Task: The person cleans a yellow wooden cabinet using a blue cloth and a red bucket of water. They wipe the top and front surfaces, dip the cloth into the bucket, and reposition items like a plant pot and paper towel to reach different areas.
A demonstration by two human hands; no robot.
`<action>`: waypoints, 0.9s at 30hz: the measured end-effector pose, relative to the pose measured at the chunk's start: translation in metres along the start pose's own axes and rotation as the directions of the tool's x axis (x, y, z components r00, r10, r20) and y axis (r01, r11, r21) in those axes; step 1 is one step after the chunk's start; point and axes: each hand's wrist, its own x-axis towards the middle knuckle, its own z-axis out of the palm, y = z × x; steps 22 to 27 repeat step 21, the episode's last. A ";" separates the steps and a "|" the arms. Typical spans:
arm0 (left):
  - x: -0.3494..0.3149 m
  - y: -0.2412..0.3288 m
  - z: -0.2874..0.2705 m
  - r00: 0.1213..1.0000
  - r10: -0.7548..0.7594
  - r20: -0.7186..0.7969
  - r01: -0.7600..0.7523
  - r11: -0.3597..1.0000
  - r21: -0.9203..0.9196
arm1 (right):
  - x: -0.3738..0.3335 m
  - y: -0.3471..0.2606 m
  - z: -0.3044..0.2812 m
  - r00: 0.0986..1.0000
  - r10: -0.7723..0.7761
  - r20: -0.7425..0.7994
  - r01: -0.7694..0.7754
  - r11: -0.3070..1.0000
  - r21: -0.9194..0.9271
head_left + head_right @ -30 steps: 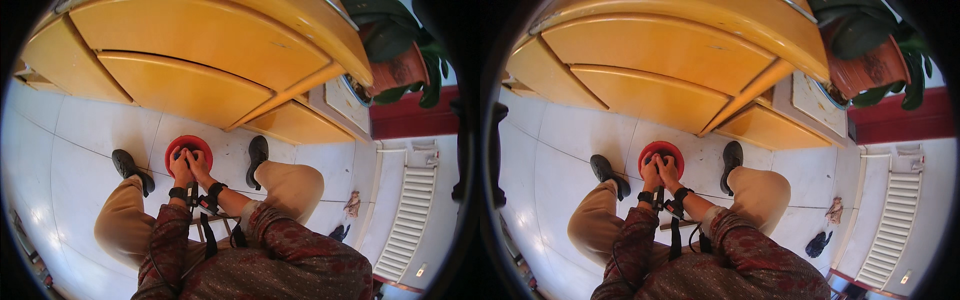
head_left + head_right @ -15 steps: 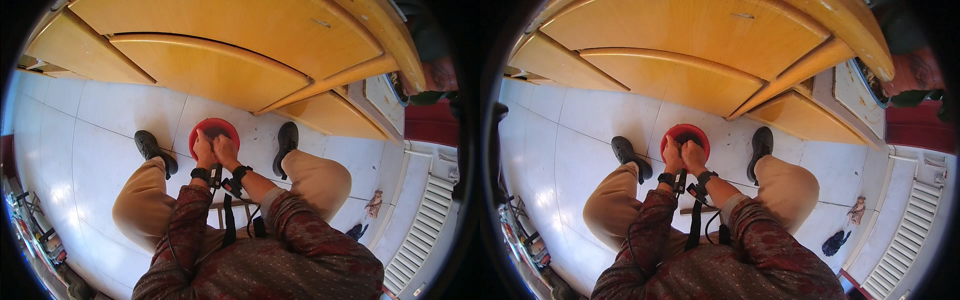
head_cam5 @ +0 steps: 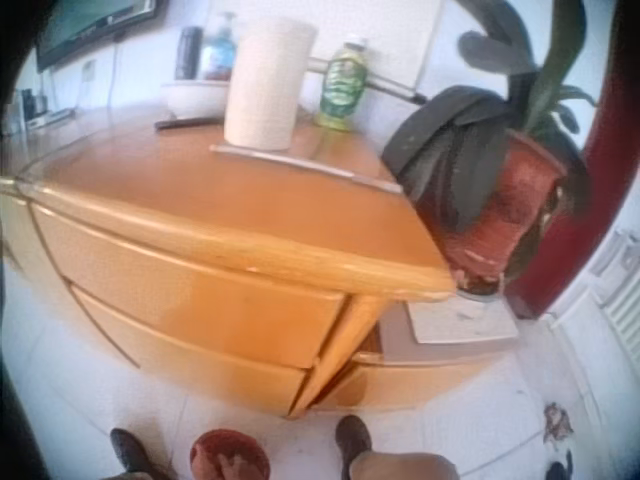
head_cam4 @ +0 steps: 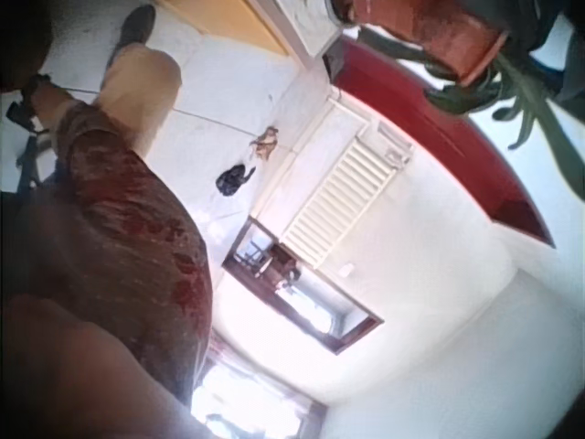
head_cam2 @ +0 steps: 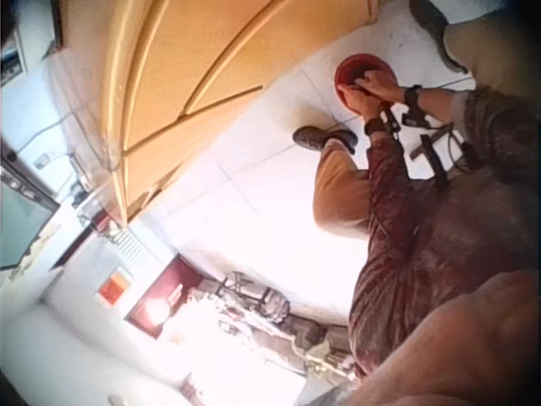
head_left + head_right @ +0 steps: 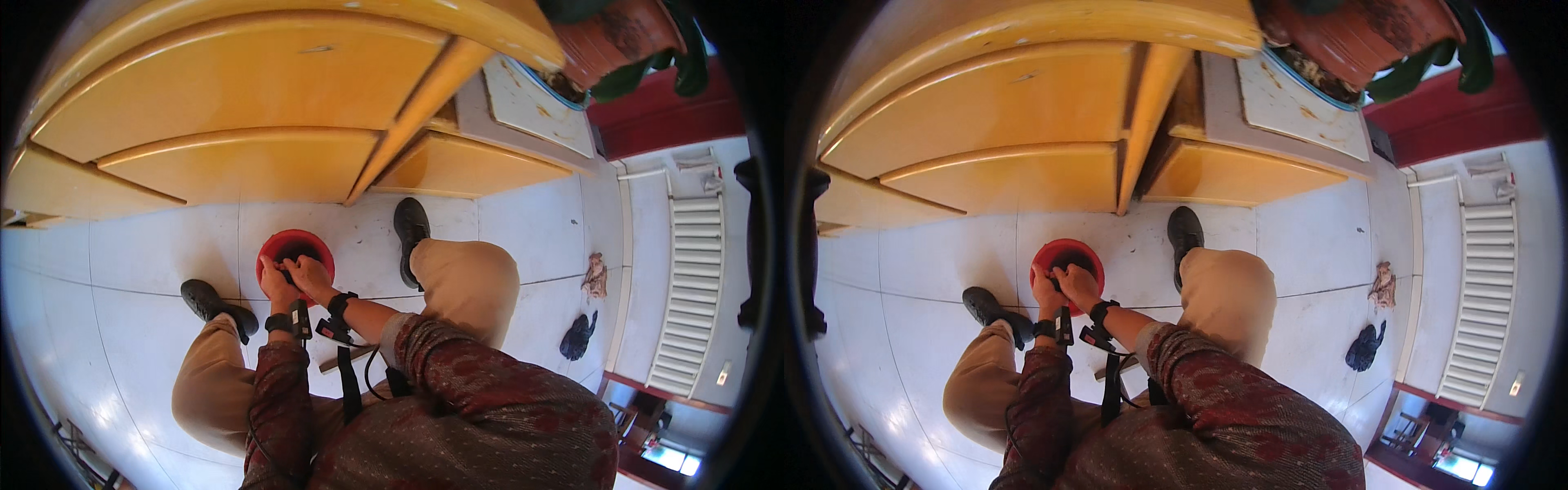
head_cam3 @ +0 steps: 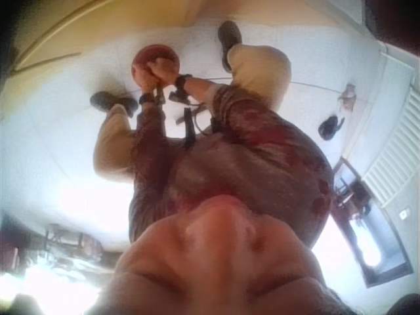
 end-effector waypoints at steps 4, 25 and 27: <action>-0.011 0.010 0.001 0.998 0.059 0.029 -0.062 0.992 0.110 | -0.004 -0.002 -0.005 0.996 0.039 0.074 -0.047 0.992 0.113; -0.035 0.009 -0.002 0.789 -0.367 0.492 0.523 0.821 -0.227 | 0.013 0.003 -0.001 0.973 -0.155 -0.174 0.227 0.788 0.572; -0.035 0.009 -0.002 0.789 -0.367 0.492 0.523 0.821 -0.227 | 0.013 0.003 -0.001 0.973 -0.155 -0.174 0.227 0.788 0.572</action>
